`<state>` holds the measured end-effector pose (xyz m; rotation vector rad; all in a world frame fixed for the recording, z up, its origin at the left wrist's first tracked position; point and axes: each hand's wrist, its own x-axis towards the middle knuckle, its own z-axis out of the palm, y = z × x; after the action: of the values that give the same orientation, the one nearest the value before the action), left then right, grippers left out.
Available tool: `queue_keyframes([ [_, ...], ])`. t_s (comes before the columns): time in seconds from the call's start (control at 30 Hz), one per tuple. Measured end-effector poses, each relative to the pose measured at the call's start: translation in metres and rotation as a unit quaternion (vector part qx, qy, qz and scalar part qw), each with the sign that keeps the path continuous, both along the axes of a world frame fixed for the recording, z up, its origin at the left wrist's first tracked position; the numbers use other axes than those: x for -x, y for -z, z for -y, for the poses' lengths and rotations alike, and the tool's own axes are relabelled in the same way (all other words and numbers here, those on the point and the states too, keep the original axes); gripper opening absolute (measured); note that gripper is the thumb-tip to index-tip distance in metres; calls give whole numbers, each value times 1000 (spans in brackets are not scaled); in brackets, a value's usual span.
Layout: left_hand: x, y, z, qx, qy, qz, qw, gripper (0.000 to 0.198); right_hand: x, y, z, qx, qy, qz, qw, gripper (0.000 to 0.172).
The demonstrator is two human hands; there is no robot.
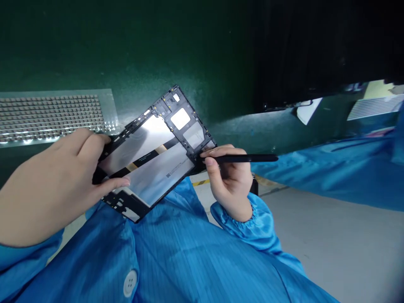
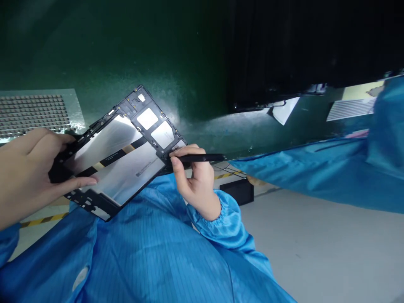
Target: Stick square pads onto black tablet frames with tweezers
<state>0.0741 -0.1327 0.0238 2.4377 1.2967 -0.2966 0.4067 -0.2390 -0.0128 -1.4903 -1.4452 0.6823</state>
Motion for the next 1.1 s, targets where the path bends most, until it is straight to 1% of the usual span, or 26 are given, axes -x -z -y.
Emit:
queue_keyframes([
  [0.03,-1,1,-1,-3,0,6,1000,86,-1,0,1,-12,8,20,1000,25],
  [0.1,-4,1,-1,-14,6,34,999,90,-5,-2,8,-35,63,24,997,18],
  [0.13,-6,0,2,-21,6,55,998,89,-6,-4,13,-29,90,12,995,15],
  [0.17,-9,-1,6,-26,3,77,997,86,-5,-6,20,-8,101,-2,995,17],
  [0.2,-13,-3,12,-31,-2,95,995,81,-3,-10,28,25,95,-13,995,20],
  [0.23,-18,-4,20,-35,-8,109,993,76,2,-13,38,62,65,-17,996,19],
  [0.3,-28,-4,38,-51,-15,126,991,68,20,-17,56,147,-33,-31,988,11],
  [0.33,-33,-3,46,-57,-11,134,989,67,30,-18,64,185,-52,-57,980,14],
  [0.37,-38,-3,52,-59,-4,142,988,65,40,-19,69,218,-33,-100,970,23],
  [0.4,-42,-3,56,-59,3,150,987,64,49,-20,69,240,16,-154,958,33],
  [0.43,-44,-4,55,-57,8,157,986,63,54,-21,65,251,78,-208,942,40],
  [0.47,-45,-6,50,-54,9,161,985,61,56,-23,54,248,139,-254,924,46],
  [0.5,-44,-10,40,-54,3,161,985,58,54,-27,37,233,184,-283,912,49],
  [0.53,-41,-14,26,-55,-9,157,986,54,51,-31,14,221,203,-296,907,49],
  [0.57,-37,-19,9,-57,-26,147,987,50,46,-35,-16,215,199,-298,908,47],
  [0.63,-24,-26,-29,-59,-61,116,990,42,36,-45,-91,206,191,-286,916,35],
  [0.67,-17,-28,-47,-55,-73,98,991,40,34,-50,-132,205,191,-270,921,29],
  [0.7,-10,-29,-62,-47,-83,81,992,40,34,-54,-175,212,191,-250,925,26],
  [0.77,3,-26,-84,-30,-98,55,993,42,40,-64,-254,224,197,-202,933,33],
  [0.83,12,-20,-92,-16,-110,46,993,43,51,-74,-316,234,198,-146,941,40],
  [0.87,15,-17,-93,-11,-113,48,992,43,58,-78,-339,235,199,-115,945,42],
  [0.93,19,-12,-91,-3,-115,64,991,43,71,-85,-374,228,201,-52,951,44],
  [1.03,19,-8,-87,0,-133,98,986,41,103,-88,-408,206,194,32,959,48],
  [1.1,17,-4,-86,1,-163,122,979,41,139,-83,-427,203,158,71,964,48],
])
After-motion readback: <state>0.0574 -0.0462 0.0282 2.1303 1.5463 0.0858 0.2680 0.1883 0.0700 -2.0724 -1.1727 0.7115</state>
